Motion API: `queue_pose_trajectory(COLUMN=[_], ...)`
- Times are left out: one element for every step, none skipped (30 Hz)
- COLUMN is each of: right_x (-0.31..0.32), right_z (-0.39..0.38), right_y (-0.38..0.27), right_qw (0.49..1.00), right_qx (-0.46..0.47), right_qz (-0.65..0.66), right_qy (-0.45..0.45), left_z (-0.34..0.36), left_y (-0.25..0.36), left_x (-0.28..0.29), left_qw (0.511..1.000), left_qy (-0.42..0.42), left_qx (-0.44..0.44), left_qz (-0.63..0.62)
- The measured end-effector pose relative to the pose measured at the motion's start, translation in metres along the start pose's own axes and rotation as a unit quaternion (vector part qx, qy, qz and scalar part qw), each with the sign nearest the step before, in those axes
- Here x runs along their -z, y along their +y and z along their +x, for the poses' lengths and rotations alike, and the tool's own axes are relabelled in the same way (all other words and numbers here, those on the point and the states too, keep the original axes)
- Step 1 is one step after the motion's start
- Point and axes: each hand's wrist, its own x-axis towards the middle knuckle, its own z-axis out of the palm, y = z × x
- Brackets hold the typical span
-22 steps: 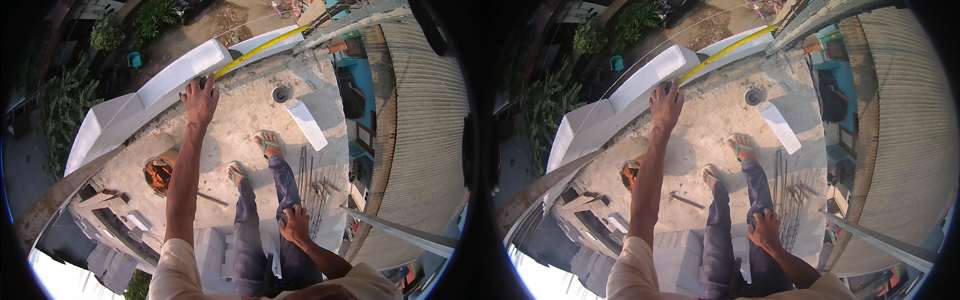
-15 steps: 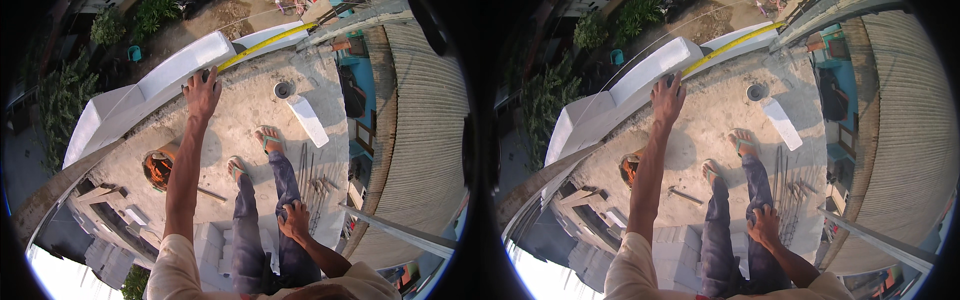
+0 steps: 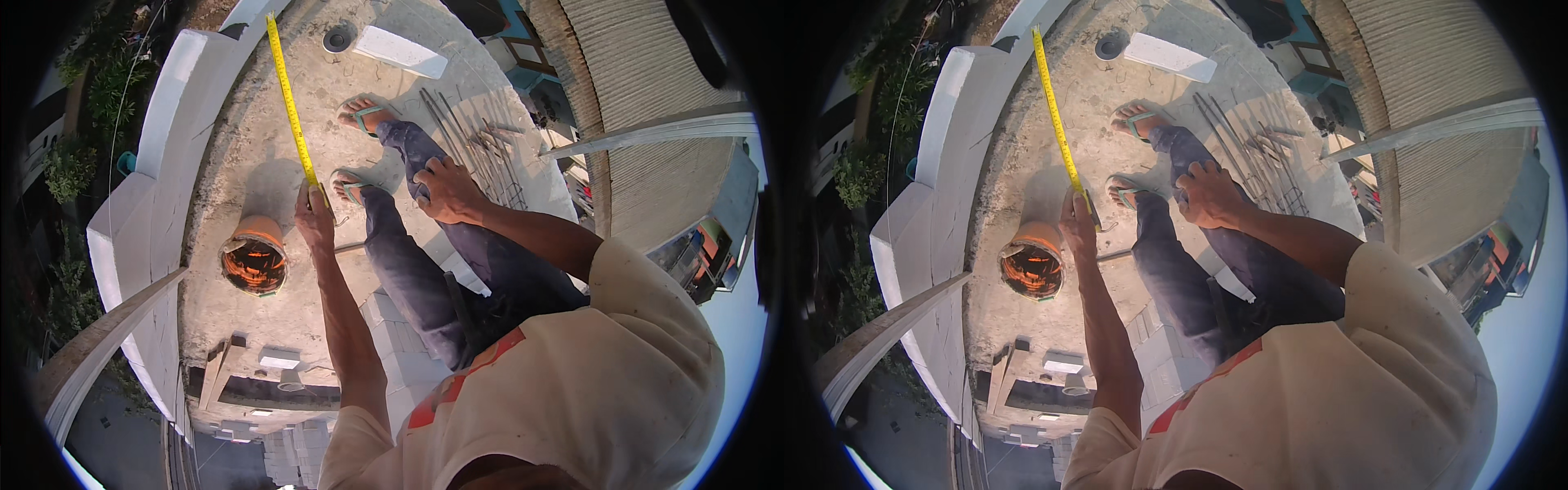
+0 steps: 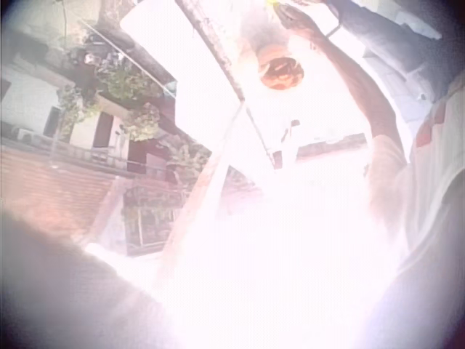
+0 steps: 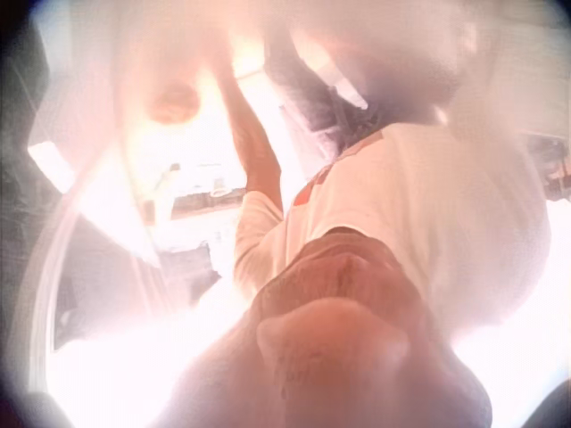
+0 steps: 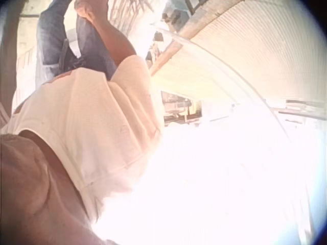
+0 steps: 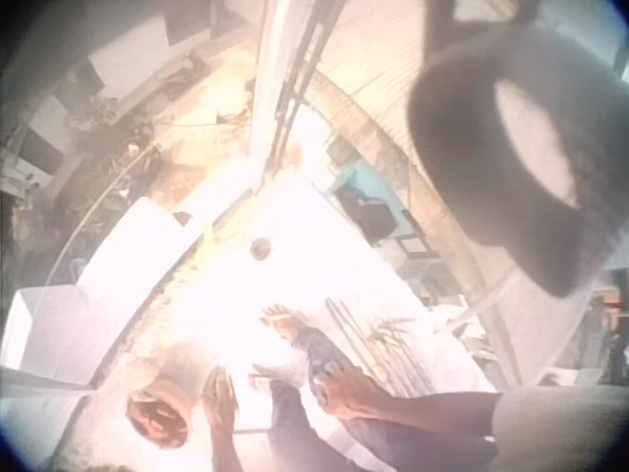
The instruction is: The person applies mortar to a curved wall using a trowel and places white rectangular tiles onto the surface. They use a hammer to tap the tiles into position and a tape measure to check dimensions. The person works on a rooftop, handling tiles one by one to build up the wall.
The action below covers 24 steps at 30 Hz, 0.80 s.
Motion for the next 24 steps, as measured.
queue_pose_trajectory(right_x=[0.003,-0.004,-0.011,-0.016,-0.02,-0.02,-0.017,-0.015,-0.014,-0.013,-0.011,0.0,0.014,0.025,0.034,0.047,0.059,0.069,0.081,0.095,0.109,0.117,0.131,0.144], right_z=[-0.003,-0.006,-0.005,-0.004,-0.007,-0.011,-0.015,-0.022,-0.029,-0.035,-0.042,-0.046,-0.042,-0.035,-0.031,-0.031,-0.03,-0.027,-0.02,-0.011,0.004,0.034,0.041,0.044], right_y=[0.006,0.005,-0.001,-0.005,-0.007,-0.01,-0.018,-0.024,-0.031,-0.037,-0.045,-0.057,-0.067,-0.071,-0.076,-0.087,-0.1,-0.109,-0.113,-0.122,-0.133,-0.129,-0.14,-0.152], right_qw=[1.0,1.0,0.999,0.999,0.999,0.998,0.998,0.996,0.993,0.99,0.985,0.974,0.957,0.941,0.92,0.906,0.894,0.884,0.872,0.866,0.861,0.855,0.863,0.873], right_qx=[-0.002,0.004,0.017,0.015,0.023,0.041,0.043,0.068,0.097,0.114,0.136,0.156,0.17,0.216,0.25,0.262,0.268,0.292,0.313,0.294,0.274,0.257,0.207,0.182], right_qz=[0.001,0.004,0.009,0.003,-0.006,-0.02,-0.043,-0.052,-0.062,-0.084,-0.107,-0.137,-0.175,-0.155,-0.139,-0.141,-0.143,-0.143,-0.143,-0.187,-0.231,-0.268,-0.244,-0.225], right_qy=[0.017,0.029,0.041,0.046,0.045,0.038,0.014,-0.003,-0.022,-0.021,-0.023,-0.091,-0.155,-0.209,-0.269,-0.302,-0.329,-0.337,-0.35,-0.358,-0.36,-0.362,-0.391,-0.392], left_z=[-0.019,-0.04,-0.062,-0.086,-0.112,-0.142,-0.167,-0.194,-0.221,-0.248,-0.277,-0.303,-0.327,-0.351,-0.375,-0.393,-0.408,-0.422,-0.434,-0.445,-0.452,-0.458,-0.465,-0.467], left_y=[-0.024,-0.061,-0.079,-0.091,-0.099,-0.108,-0.118,-0.122,-0.127,-0.13,-0.136,-0.142,-0.147,-0.154,-0.164,-0.174,-0.185,-0.192,-0.193,-0.193,-0.19,-0.184,-0.177,-0.169], left_x=[-0.007,-0.011,-0.011,-0.008,-0.003,0.003,0.011,0.02,0.032,0.043,0.052,0.061,0.066,0.067,0.056,0.038,0.022,0.005,-0.02,-0.047,-0.075,-0.101,-0.132,-0.162], left_qw=[1.0,0.999,0.999,0.999,0.998,0.997,0.997,0.997,0.995,0.993,0.99,0.986,0.982,0.979,0.968,0.956,0.944,0.926,0.905,0.883,0.853,0.822,0.788,0.75], left_qy=[0.011,0.029,0.032,0.043,0.051,0.068,0.071,0.082,0.097,0.112,0.124,0.132,0.133,0.124,0.161,0.193,0.221,0.257,0.289,0.319,0.333,0.345,0.354,0.368], left_qx=[-0.005,-0.004,-0.016,-0.021,-0.032,-0.037,-0.025,-0.007,0.014,0.038,0.066,0.089,0.122,0.15,0.173,0.194,0.208,0.224,0.242,0.255,0.274,0.287,0.3,0.298], left_qz=[-0.023,-0.043,-0.008,0.025,0.029,0.029,0.021,0.014,0.004,-0.009,-0.029,-0.052,-0.058,-0.065,-0.089,-0.109,-0.127,-0.161,-0.196,-0.23,-0.294,-0.35,-0.405,-0.463])
